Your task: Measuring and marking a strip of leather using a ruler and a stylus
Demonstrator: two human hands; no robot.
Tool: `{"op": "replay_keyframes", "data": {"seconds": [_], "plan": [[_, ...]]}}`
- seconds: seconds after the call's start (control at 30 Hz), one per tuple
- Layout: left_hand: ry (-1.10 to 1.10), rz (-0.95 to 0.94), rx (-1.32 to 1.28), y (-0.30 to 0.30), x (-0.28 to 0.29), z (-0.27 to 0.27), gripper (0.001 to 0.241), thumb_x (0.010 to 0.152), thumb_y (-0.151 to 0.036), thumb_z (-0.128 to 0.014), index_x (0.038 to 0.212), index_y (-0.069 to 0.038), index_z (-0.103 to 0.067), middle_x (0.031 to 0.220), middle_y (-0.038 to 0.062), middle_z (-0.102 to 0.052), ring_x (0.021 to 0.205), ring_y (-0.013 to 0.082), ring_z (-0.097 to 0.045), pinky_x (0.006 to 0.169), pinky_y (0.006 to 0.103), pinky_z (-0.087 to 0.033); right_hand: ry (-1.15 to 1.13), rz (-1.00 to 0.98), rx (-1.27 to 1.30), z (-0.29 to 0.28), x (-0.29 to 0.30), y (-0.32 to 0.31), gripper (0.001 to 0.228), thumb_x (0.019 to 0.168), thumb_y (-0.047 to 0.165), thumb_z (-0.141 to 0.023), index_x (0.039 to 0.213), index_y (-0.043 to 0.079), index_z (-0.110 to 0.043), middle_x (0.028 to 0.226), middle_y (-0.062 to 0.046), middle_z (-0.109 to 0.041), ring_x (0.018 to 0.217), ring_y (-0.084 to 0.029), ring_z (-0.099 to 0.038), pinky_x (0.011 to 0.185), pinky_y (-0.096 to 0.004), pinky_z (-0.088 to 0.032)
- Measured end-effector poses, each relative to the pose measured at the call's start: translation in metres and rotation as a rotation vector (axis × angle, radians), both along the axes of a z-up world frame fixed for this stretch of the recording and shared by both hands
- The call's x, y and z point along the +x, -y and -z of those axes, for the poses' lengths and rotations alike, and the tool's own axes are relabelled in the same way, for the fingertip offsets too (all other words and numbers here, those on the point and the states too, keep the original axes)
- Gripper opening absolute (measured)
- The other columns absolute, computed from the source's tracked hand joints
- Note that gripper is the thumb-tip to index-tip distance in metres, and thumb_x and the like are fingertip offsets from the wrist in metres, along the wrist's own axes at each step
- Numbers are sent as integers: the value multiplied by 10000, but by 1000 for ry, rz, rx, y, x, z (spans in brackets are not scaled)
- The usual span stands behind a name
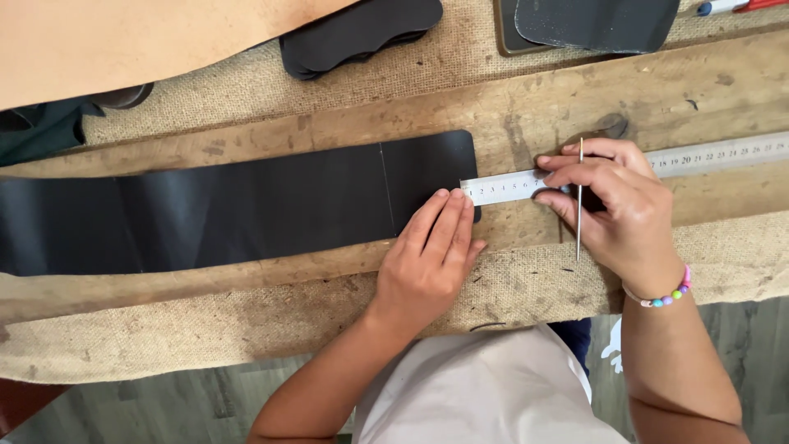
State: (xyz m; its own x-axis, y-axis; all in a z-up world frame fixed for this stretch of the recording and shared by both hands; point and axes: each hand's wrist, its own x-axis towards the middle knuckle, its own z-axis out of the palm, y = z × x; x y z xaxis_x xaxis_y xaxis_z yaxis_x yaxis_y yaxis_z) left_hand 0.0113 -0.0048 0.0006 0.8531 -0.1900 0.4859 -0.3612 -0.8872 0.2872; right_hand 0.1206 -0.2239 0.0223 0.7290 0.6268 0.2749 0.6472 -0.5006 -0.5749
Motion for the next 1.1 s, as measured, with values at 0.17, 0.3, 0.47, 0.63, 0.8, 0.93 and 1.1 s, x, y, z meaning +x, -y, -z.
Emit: {"op": "replay_keyframes", "data": {"seconds": [0.17, 0.3, 0.47, 0.63, 0.8, 0.93, 1.1], "plan": [[12, -5, 7, 0, -1, 0, 354, 1100, -211, -565, 1231, 82, -713, 1295, 204, -676, 1198, 333, -678, 1047, 393, -592, 15, -10, 29, 1, 0, -1, 172, 951, 107, -789, 1033, -13, -698, 1146, -158, -764, 1115, -338, -672, 1045, -428, -528], [16, -8, -11, 0, -1, 1, 342, 1092, -198, -589, 1235, 88, -713, 1296, 205, -679, 1200, 330, -678, 1049, 391, -599, 25, -16, 39, 0, 0, -1, 163, 934, 101, -808, 998, -7, -704, 1115, -164, -769, 1097, -327, -682, 1035, -421, -527], [10, -6, 0, 0, -2, 2, 352, 1101, -200, -562, 1245, 86, -708, 1317, 206, -664, 1213, 333, -671, 1055, 399, -590, 10, -10, 40, -3, -1, -2, 140, 948, 88, -798, 997, 3, -698, 1118, -167, -767, 1096, -335, -664, 1037, -421, -528], [-2, 1, 14, 1, -4, 4, 353, 1102, -196, -557, 1261, 86, -698, 1337, 211, -650, 1234, 339, -655, 1065, 403, -583, 2, -10, 35, -4, -2, -1, 135, 944, 78, -805, 987, 12, -694, 1116, -162, -767, 1117, -336, -666, 1055, -419, -524], [-1, 6, -18, 1, -4, 6, 349, 1095, -178, -560, 1261, 101, -689, 1336, 219, -648, 1232, 353, -653, 1066, 416, -584, -51, 30, 159, -11, -3, -2, 274, 1055, -146, -449, 1301, -172, -567, 1224, -272, -702, 1190, -398, -634, 1108, -502, -489], [-3, 7, -5, 1, -5, 5, 349, 1097, -179, -550, 1258, 98, -690, 1337, 217, -647, 1234, 350, -651, 1070, 412, -581, -2, 163, 286, 5, -8, -11, 679, 1159, 437, -253, 1125, -44, -730, 892, -144, -669, 683, -188, -537, 611, -313, -389], [165, -81, -46, 12, -2, 19, 310, 1038, -152, -587, 1224, 64, -709, 1264, 233, -691, 1168, 361, -695, 1023, 425, -575, -282, 113, 418, 25, 2, -52, 252, 1146, 123, -443, 1059, -58, -595, 737, -99, -605, 657, -188, -517, 672, -357, -480]]}}
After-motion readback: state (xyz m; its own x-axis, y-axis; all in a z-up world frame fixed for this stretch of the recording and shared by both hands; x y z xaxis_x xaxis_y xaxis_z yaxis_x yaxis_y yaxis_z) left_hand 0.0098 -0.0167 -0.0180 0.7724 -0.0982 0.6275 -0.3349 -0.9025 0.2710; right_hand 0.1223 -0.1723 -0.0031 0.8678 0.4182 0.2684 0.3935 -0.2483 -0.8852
